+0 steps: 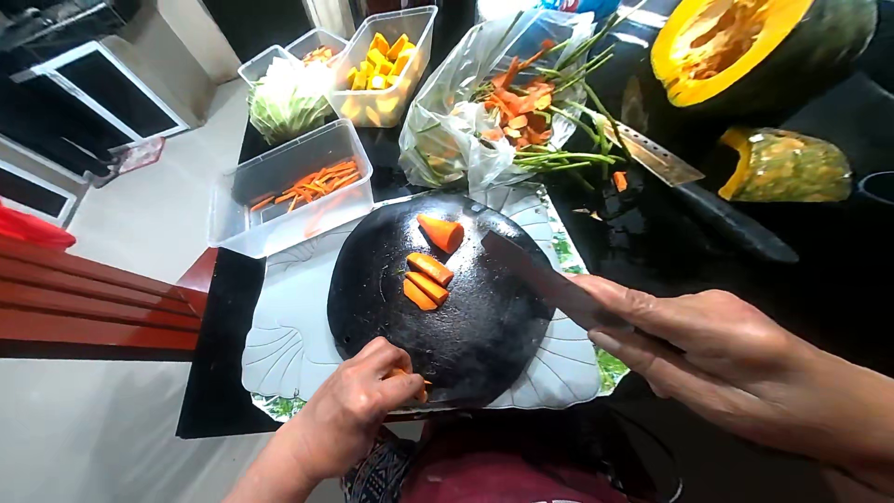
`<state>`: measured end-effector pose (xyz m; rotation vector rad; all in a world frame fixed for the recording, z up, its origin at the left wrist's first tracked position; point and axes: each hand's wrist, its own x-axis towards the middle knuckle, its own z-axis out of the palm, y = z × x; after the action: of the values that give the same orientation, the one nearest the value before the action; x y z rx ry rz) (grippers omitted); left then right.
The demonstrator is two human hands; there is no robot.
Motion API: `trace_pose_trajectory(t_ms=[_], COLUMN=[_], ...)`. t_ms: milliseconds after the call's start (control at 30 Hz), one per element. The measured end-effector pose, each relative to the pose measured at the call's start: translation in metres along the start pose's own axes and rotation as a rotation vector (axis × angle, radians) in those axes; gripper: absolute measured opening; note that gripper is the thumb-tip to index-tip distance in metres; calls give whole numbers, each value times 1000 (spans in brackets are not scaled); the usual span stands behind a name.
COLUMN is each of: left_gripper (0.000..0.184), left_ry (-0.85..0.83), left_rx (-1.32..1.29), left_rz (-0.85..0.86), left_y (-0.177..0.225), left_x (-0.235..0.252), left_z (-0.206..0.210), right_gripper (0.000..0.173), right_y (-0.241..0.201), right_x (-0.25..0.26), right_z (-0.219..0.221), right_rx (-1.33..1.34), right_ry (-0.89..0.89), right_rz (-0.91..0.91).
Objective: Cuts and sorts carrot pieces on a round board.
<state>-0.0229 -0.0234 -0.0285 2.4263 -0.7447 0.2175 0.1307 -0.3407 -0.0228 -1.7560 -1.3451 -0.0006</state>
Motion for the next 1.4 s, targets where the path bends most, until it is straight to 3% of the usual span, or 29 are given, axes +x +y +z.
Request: trace_pose_trajectory(t_ms=[100,200,300,400,467,533,667,733,800,1067,1400], left_gripper=[18,12,16,37,51,49,13,11,14,8,10], left_ry=[120,354,561,479,412,407,280,168,166,368,381], left_rx=[-92,-128,68,352,412,448,291,220,180,114,147], left_rz=[-42,-129,-193,-487,-673,-608,-305,-267,-263,-176,-185], left_y=[-4,-14,-43,-72,-71,-57,-35,-39,-45,-49,-48], left_x=[13,34,64,92,104,99,65,54,49,43,40], left_z=[-9,-35,-76,-122,-135,-124,-44,-14,2,21,23], right_gripper=[41,41,41,42,43,42,44,44,45,46,44], right_y=[0,0,-3,-7,-9,-8,-7,-9,-13,-21,-17], right_x=[-1,-1,0,1,-1,-2,1,9,18,40,52], right_z=[-1,-1,0,5,9,12,20,27,35,50,51], right_rx=[8,8,7,7,-1,0,-32,-73,-129,-280,-379], right_ry=[13,15,0,-16,-27,-36,-82,-134,-190,-348,-399], right_rz=[9,1,10,36,69,93,138,156,173,219,159])
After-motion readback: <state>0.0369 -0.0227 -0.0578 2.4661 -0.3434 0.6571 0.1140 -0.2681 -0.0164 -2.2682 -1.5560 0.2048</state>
